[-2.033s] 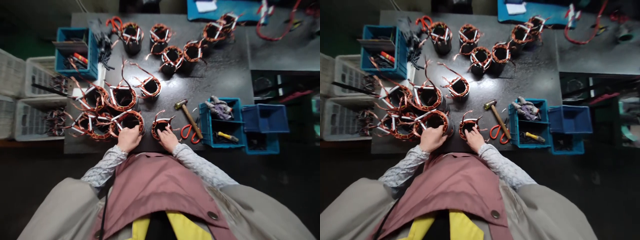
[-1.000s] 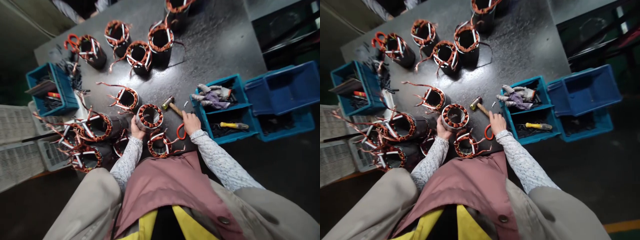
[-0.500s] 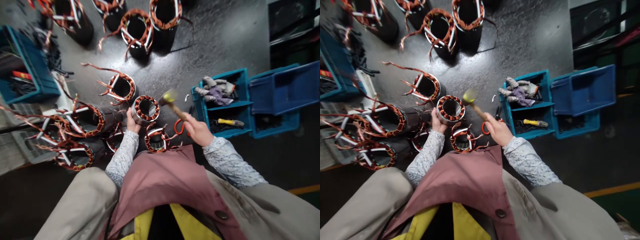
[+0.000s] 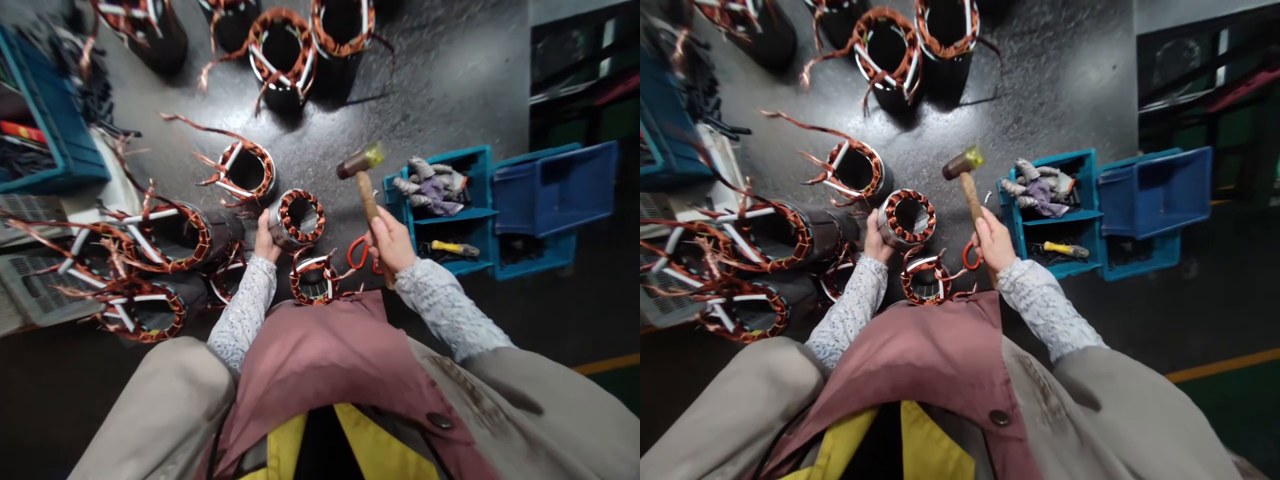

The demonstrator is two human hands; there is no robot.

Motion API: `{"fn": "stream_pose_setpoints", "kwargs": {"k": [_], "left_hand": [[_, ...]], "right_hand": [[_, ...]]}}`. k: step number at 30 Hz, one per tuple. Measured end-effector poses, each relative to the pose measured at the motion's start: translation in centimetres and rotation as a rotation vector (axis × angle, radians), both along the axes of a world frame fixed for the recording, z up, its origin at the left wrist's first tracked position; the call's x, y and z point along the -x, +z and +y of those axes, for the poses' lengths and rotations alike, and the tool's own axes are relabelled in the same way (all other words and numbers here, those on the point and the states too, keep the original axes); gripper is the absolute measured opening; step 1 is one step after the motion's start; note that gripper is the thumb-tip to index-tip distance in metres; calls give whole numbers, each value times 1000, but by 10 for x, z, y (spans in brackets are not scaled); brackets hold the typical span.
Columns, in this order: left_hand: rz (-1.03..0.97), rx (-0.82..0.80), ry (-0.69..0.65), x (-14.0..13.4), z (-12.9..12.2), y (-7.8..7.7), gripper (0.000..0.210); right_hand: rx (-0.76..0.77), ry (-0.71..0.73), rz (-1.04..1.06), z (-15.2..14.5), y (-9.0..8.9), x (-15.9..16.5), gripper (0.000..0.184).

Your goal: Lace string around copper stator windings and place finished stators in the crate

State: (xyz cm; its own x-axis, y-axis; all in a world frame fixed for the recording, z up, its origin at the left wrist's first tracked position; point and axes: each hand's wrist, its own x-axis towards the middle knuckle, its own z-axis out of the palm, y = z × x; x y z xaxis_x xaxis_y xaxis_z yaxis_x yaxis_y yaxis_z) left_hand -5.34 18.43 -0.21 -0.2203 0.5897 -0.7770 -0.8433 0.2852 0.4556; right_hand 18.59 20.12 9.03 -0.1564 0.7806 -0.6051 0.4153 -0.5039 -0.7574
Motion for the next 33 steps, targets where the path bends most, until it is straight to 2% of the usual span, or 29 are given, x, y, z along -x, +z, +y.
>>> {"fn": "stream_pose_setpoints", "kwargs": {"k": [2, 4, 7, 11, 14, 17, 19, 22, 24, 26, 28, 32, 33], "left_hand": [[-17, -3, -13, 1, 0, 0, 33], [-23, -2, -15, 2, 0, 0, 33], [-32, -15, -24, 3, -1, 0, 33], [-43, -4, -19, 3, -1, -2, 33], [-28, -21, 8, 2, -1, -5, 30], [-20, -6, 63, 1, -2, -8, 27], [-26, -4, 72, 0, -3, -9, 28], [-43, -25, 49, -1, -4, -9, 31], [-52, -21, 41, -1, -4, -7, 31], [-67, -20, 40, -1, -4, -6, 32], [-73, -38, 50, -2, -4, -5, 34], [-16, -42, 56, -4, -4, -5, 31], [-10, -37, 50, -4, -4, -5, 31]], "right_hand": [[149, 24, 75, 11, 0, 6, 62], [202, 31, 132, 20, -1, 9, 63], [79, 32, 114, 30, 0, 12, 60], [-119, 407, 68, 36, 11, 24, 51], [-334, 497, -10, 31, 22, 34, 46], [-291, 566, 22, 17, 30, 38, 46], [-192, 474, 97, 7, 35, 39, 49], [-64, 61, 173, -11, 40, 41, 60], [78, -102, 197, -24, 42, 43, 68], [281, -60, 251, -37, 42, 44, 72], [384, -7, 305, -46, 42, 44, 73], [155, -213, 254, -47, 40, 46, 68], [140, -204, 242, -47, 39, 48, 67]]}}
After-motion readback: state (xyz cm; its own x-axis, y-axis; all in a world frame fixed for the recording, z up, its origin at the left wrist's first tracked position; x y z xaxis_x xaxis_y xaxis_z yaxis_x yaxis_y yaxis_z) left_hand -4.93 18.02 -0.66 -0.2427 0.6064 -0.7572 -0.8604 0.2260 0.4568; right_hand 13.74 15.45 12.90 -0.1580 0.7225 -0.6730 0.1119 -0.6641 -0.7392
